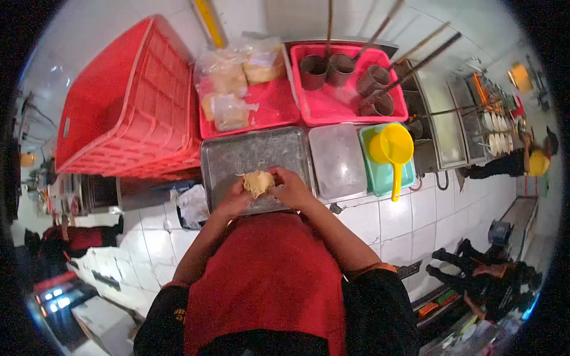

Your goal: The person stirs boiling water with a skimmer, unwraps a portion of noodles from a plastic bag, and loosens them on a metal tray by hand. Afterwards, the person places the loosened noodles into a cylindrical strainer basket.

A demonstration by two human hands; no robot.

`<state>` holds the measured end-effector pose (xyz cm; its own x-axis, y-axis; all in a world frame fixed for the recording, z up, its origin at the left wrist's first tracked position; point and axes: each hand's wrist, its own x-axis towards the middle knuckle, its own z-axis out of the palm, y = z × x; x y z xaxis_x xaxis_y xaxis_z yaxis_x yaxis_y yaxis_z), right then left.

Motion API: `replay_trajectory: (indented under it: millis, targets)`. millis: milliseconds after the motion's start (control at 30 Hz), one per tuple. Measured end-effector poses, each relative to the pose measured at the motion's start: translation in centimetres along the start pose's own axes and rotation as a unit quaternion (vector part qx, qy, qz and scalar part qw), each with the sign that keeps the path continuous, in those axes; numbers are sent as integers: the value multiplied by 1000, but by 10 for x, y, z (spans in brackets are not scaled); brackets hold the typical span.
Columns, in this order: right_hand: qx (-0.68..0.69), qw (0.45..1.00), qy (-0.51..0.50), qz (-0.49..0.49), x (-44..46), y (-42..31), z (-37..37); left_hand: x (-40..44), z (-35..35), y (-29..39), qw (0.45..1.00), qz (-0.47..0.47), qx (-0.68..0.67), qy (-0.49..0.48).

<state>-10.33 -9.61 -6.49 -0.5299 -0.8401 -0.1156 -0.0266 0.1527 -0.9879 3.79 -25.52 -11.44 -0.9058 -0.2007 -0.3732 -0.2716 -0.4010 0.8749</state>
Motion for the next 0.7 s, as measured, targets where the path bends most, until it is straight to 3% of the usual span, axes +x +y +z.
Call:
replay_trajectory:
  millis: [67,133,167,233,267,333,400,467,567,600,667,700]
  targets:
    - [-7,1000,-11,19,-1,4,-2,2,-3,-4,1000,11,-10,0]
    - [-112,992,-15,62,3,11,2,1,-2,2,996,76,44,-5]
    - [-27,997,-12,73,2,4,5,1,0,1,996,73,41,-4]
    - [-78,993,-10,86,2,-12,4,1,5,-4,985,145,79,44]
    - [-128,987,-8,94,0,-18,3,0,4,0,987,139,74,43]
    - [-119,990,15,73,-6,-22,9,-1,-1,14,999,-12,-45,21]
    - [-56,995,69,-53,-5,-30,15,2,-10,10,999,-8,-34,-5]
    - [-44,998,49,6,-10,-37,17,6,-17,-1,989,95,113,-33]
    - [-31,999,-10,42,-8,-32,18,-4,2,27,993,99,57,-14]
    - [-86,996,11,31,-8,-28,16,-2,-2,22,994,95,55,-13]
    - [-141,989,34,22,-16,-22,18,2,-4,25,999,-12,48,-21]
    - [-153,986,53,34,-14,-21,17,4,-3,36,998,-3,51,-22]
